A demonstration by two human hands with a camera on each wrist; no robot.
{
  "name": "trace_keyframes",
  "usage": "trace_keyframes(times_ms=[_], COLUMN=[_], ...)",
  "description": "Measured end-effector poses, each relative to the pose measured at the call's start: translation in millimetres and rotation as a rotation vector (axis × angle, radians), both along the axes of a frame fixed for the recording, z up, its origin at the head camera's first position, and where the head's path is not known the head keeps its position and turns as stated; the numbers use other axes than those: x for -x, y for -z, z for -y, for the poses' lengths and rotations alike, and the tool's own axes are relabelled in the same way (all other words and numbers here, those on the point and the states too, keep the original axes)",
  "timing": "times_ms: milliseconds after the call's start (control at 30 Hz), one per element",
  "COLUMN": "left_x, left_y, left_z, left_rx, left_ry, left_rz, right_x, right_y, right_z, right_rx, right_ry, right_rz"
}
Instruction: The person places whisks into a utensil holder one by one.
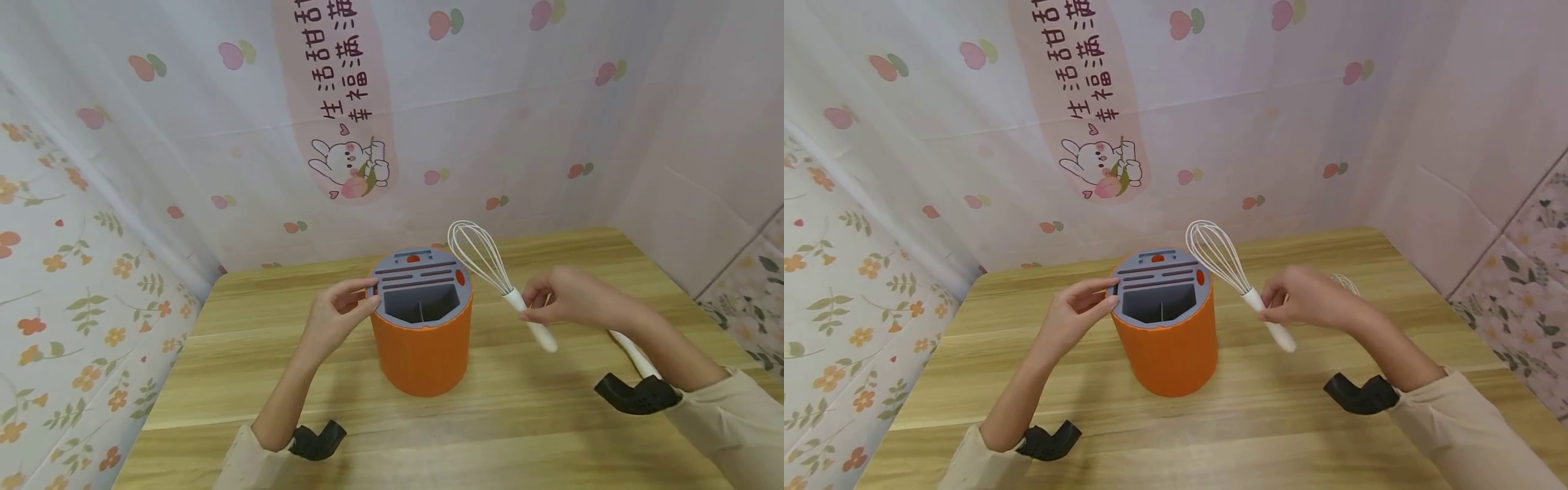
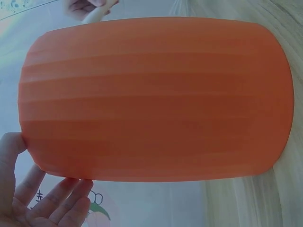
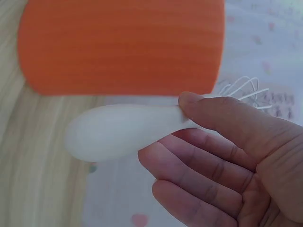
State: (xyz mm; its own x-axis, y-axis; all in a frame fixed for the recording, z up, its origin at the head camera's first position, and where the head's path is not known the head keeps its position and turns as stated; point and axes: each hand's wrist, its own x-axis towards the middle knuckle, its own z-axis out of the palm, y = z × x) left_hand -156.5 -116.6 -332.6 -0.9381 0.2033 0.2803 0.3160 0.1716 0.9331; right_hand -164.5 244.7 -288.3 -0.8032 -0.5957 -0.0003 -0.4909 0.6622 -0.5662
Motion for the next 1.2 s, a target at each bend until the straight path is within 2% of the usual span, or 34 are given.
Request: trace_keyframes(times_ms=[167,567,633,867,1200], left_x=[0.6,1.5,0.0,-14.7,-14.8], left_y=[0.1,0.3,-1.8,-24.7,-23.6], left_z=[0,0,0,-6,-5], left_rx=[0.011,0.013,0.004,0.036,0.024], left_ry=[-0.006,-0.016,-0.015,-0.017,-0.017], left_rz=[0.019,0.024,0.03,0.027,0.013], right_x=[-4.0,-2.7,-2.4,1.0,13.9], right_y=[-15.0,-41.4,-45.9,-60.3,-64.2], right_z=[14,49,56,78,116], right_rx=[0.003,0.067,0.073,0.094,0.179], right_ry=[-0.059,-0.176,-0.2,-0.242,-0.277], right_rz=[-0.041,-0.138,-0.138,-0.149,-0.137])
